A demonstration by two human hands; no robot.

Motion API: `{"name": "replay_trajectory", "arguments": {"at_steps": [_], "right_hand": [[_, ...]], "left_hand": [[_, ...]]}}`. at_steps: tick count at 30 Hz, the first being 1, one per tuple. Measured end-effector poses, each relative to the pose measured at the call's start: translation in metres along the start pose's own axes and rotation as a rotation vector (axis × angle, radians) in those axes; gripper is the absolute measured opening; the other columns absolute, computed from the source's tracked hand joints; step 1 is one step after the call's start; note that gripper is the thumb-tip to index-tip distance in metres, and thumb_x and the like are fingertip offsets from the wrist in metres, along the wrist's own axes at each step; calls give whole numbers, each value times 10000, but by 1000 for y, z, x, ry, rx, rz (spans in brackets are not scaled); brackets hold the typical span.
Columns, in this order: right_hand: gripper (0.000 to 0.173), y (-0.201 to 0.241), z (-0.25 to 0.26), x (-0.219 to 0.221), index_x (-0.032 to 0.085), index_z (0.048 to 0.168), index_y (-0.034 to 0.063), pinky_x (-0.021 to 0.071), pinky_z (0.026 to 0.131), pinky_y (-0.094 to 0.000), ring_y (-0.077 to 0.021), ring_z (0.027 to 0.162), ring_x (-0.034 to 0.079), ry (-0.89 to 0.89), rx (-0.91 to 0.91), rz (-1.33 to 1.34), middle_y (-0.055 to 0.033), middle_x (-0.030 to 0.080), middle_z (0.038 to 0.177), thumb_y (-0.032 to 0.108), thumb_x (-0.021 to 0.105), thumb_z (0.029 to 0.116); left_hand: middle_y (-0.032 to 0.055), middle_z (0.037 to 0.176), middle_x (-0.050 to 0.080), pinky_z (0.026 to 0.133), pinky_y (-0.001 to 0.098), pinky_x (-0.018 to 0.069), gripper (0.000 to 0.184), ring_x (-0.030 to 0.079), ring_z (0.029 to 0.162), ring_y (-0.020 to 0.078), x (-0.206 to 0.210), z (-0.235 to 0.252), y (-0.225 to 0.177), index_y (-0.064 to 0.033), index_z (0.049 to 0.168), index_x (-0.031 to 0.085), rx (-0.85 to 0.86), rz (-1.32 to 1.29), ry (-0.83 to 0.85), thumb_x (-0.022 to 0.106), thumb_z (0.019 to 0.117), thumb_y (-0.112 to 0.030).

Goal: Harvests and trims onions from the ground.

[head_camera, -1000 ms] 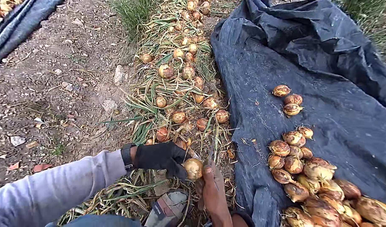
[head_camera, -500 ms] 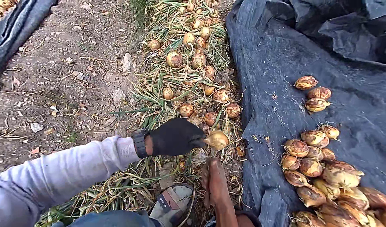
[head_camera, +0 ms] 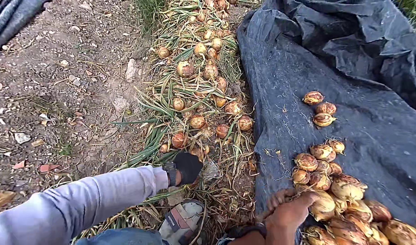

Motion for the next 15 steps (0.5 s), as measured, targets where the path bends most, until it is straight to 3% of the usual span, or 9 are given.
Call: {"name": "replay_trajectory", "arguments": {"at_steps": [3,5,7,8,10,11,12,13,15], "right_hand": [[624,-7,-2,19,459,788,142,381,313,-266,-82,322,368,73,-27,-83,62,380,463,552,94,1083],[540,-27,-13,43,517,856,115,397,357,-285,-83,379,381,229,-56,-241,63,391,529,512,232,1085],[581,-43,-22,61,611,1039,52,454,429,-357,-138,467,466,370,-63,-453,5,472,624,593,399,1024],[667,-46,-29,68,632,1159,32,498,497,-400,-164,546,539,421,-52,-552,-33,552,702,653,483,964],[921,-46,-43,81,566,1376,24,569,788,-488,-212,893,679,531,10,-714,-109,698,1009,759,590,822],[980,-45,-51,86,539,1415,14,563,870,-492,-210,996,685,587,5,-736,-121,707,1097,775,596,801],[977,-42,-59,90,540,1411,6,569,896,-456,-178,1023,685,646,-39,-715,-112,708,1121,795,542,835],[925,-38,-66,94,564,1372,-10,588,837,-401,-138,940,686,690,-108,-633,-93,709,1054,782,461,905],[800,-31,-72,98,610,1249,-9,537,567,-320,-103,625,580,729,-134,-367,-33,631,806,714,389,987]], "left_hand": [[254,1198,656,782,706,532,538,650,1059,499,65,5,2,-58,1285,606,-70,-51,120,752,868,-366],[220,1263,645,862,687,534,584,633,1143,464,80,13,10,-111,1350,592,47,-107,85,735,879,-425],[180,1310,629,976,618,509,670,616,1185,383,71,11,9,-116,1417,569,227,-313,64,766,874,-457],[178,1270,642,980,564,508,675,635,1118,339,55,1,6,-82,1429,558,304,-498,57,800,878,-388],[134,1201,677,912,444,576,663,688,968,226,12,-23,-2,-93,1458,535,375,-793,87,815,885,-275],[99,1110,700,845,401,601,597,700,875,183,-8,-34,-6,-109,1408,567,386,-861,109,812,886,-262],[68,1008,712,770,370,607,529,691,782,152,-26,-44,-9,-120,1348,611,394,-878,131,813,885,-277],[51,902,704,696,350,580,460,655,696,133,-41,-52,-12,-111,1276,652,398,-864,162,810,886,-297],[24,748,643,574,301,492,287,559,589,101,-64,-63,-18,-65,1065,698,458,-827,219,782,901,-285]]}}
Point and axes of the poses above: each hand's wrist, its own z-axis towards the middle knuckle, its own x-axis out of the palm, y = z × x, the point moved 7 cm from there along z, towards the middle knuckle
